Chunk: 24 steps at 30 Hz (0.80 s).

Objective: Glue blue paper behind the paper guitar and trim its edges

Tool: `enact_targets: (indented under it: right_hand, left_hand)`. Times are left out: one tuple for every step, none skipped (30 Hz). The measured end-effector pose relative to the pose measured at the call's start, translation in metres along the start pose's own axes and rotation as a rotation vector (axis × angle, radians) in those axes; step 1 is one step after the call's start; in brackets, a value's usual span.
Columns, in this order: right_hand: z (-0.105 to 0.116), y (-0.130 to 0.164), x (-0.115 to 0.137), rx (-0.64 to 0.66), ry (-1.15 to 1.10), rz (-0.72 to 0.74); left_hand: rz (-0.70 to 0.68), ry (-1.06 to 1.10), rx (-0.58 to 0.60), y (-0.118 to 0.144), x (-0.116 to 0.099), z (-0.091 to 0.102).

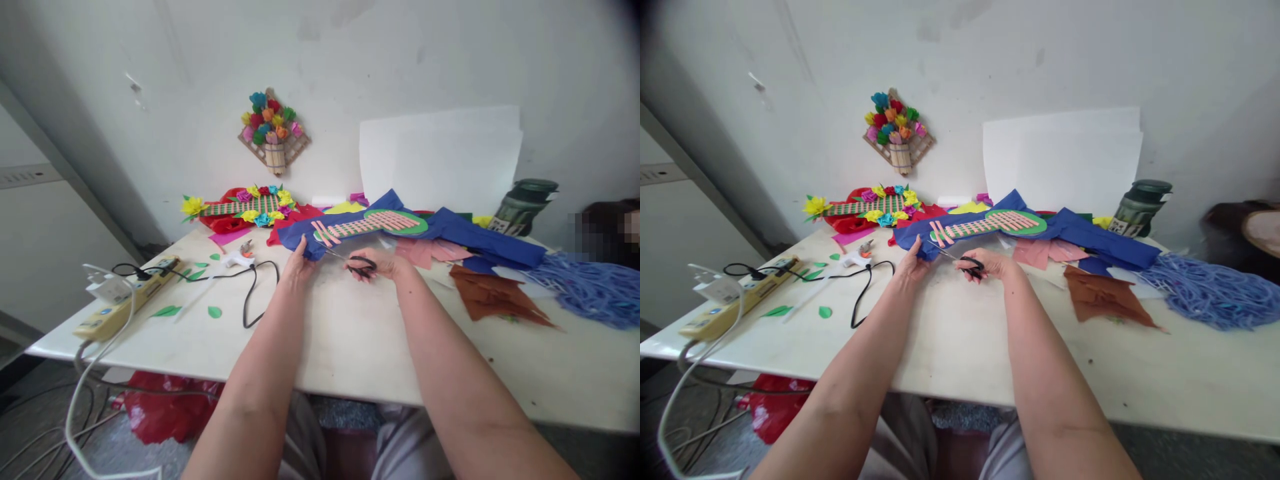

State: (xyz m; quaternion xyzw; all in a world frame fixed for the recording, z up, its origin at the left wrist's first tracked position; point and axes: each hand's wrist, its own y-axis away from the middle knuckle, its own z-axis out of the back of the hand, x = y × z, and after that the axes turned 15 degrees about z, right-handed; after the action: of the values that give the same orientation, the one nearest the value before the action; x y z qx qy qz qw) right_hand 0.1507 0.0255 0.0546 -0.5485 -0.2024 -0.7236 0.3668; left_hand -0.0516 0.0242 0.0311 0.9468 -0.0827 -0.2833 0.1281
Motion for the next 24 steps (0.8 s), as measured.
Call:
enact_targets:
  right_hand:
    - [-0.001, -0.001, 0.000, -0.009, -0.002, 0.004]
    - [-0.003, -0.003, -0.001, -0.016, -0.002, 0.007]
    - [-0.004, -0.004, -0.002, -0.024, -0.002, 0.006]
    - [-0.006, -0.006, -0.003, -0.030, -0.003, 0.002]
    - [-0.007, -0.008, -0.004, -0.037, -0.002, -0.005]
    - [-0.009, -0.010, -0.004, -0.044, 0.000, -0.015]
    - [-0.011, -0.011, -0.005, -0.052, 0.003, -0.024]
    - [-0.012, -0.012, -0.005, -0.061, 0.006, -0.029]
    - [-0.014, -0.013, -0.005, -0.068, 0.008, -0.030]
    - [-0.016, -0.014, -0.005, -0.074, 0.013, -0.027]
    - [-0.017, -0.015, -0.004, -0.080, 0.019, -0.024]
    - [-0.018, -0.015, -0.004, -0.083, 0.027, -0.019]
    - [-0.020, -0.016, -0.003, -0.086, 0.035, -0.014]
    - [-0.021, -0.016, -0.003, -0.089, 0.044, -0.012]
    - [-0.021, -0.016, -0.003, -0.090, 0.051, -0.013]
    - [-0.022, -0.017, -0.003, -0.092, 0.054, -0.015]
    - [-0.022, -0.017, -0.004, -0.093, 0.056, -0.016]
    - [-0.022, -0.018, -0.005, -0.094, 0.058, -0.016]
    - [-0.022, -0.018, -0.006, -0.094, 0.059, -0.016]
    - [-0.022, -0.019, -0.007, -0.093, 0.059, -0.016]
    - [-0.022, -0.019, -0.008, -0.095, 0.059, -0.014]
    - [-0.022, -0.020, -0.008, -0.096, 0.062, -0.015]
    - [-0.021, -0.020, -0.009, -0.098, 0.064, -0.018]
    - [-0.021, -0.020, -0.009, -0.100, 0.066, -0.020]
  left_hand:
    - [-0.004, -0.005, 0.010, -0.001, 0.000, 0.001]
    - [-0.009, -0.009, 0.020, -0.001, 0.001, 0.001]
    - [-0.012, -0.014, 0.028, -0.002, 0.001, 0.002]
    - [-0.014, -0.018, 0.032, -0.003, 0.001, 0.002]
    - [-0.015, -0.021, 0.031, -0.004, 0.002, 0.003]
    - [-0.015, -0.022, 0.028, -0.004, 0.002, 0.004]
    - [-0.015, -0.023, 0.025, -0.004, 0.002, 0.004]
    - [-0.014, -0.024, 0.023, -0.004, 0.002, 0.005]
    - [-0.014, -0.024, 0.020, -0.004, 0.002, 0.005]
    - [-0.015, -0.023, 0.017, -0.003, 0.002, 0.005]
    - [-0.017, -0.021, 0.015, -0.003, 0.002, 0.005]
    - [-0.020, -0.019, 0.015, -0.002, 0.002, 0.005]
    - [-0.023, -0.016, 0.015, -0.002, 0.001, 0.005]
    - [-0.025, -0.013, 0.014, -0.002, 0.001, 0.005]
    - [-0.025, -0.009, 0.014, -0.002, 0.001, 0.004]
    - [-0.024, -0.007, 0.014, -0.002, 0.001, 0.004]
    - [-0.024, -0.005, 0.014, -0.002, 0.001, 0.005]
    - [-0.025, -0.003, 0.013, -0.003, 0.001, 0.005]
    - [-0.029, -0.002, 0.013, -0.003, 0.001, 0.005]
    - [-0.032, -0.002, 0.013, -0.004, 0.001, 0.005]
    - [-0.038, -0.002, 0.014, -0.005, 0.001, 0.006]
    - [-0.043, -0.001, 0.013, -0.005, 0.001, 0.006]
    - [-0.046, 0.000, 0.010, -0.005, 0.001, 0.006]
    - [-0.045, 0.003, 0.006, -0.005, 0.001, 0.006]
